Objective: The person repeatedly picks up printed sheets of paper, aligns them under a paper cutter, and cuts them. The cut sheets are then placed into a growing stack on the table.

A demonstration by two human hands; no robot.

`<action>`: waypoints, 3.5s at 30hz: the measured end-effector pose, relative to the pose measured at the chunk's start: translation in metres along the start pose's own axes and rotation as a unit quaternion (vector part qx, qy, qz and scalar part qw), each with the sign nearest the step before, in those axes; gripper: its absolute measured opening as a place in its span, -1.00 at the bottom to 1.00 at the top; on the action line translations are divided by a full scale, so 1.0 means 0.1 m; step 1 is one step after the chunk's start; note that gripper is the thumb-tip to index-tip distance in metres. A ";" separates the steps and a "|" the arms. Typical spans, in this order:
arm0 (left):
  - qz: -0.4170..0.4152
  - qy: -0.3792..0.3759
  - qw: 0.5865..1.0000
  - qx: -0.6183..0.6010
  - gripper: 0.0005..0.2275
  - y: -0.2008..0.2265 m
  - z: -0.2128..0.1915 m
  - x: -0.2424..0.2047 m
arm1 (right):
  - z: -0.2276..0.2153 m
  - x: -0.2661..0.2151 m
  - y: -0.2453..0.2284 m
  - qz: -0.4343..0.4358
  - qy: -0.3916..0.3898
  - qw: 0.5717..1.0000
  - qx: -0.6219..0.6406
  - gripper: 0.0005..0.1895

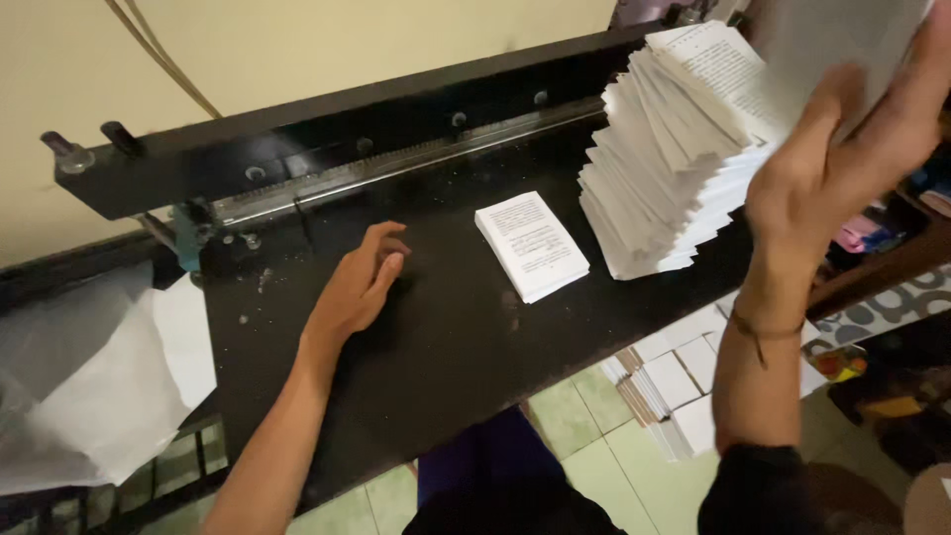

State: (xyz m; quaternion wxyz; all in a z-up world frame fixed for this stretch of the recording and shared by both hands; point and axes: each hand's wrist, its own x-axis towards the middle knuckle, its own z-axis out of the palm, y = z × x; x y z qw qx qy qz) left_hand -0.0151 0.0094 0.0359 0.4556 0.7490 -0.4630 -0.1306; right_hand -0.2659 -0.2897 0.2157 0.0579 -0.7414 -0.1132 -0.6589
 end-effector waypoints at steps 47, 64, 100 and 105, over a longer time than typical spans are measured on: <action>0.184 0.160 0.961 -0.128 -0.64 -0.07 0.25 0.01 | 1.62 -1.73 -0.80 0.402 -0.213 0.834 0.313 -0.73; 0.007 0.187 0.982 -0.004 -0.66 -0.37 -0.18 0.07 | 2.52 -1.81 -0.78 0.416 -0.320 0.784 0.330 -0.60; 0.010 0.196 0.939 0.283 -0.84 -1.02 -0.48 0.09 | 3.34 -1.75 -0.64 0.631 -0.356 0.606 0.328 -0.41; -0.003 0.189 0.940 0.284 -0.83 -0.96 -0.55 0.06 | 3.29 -1.70 -0.66 0.634 -0.361 0.597 0.333 -0.36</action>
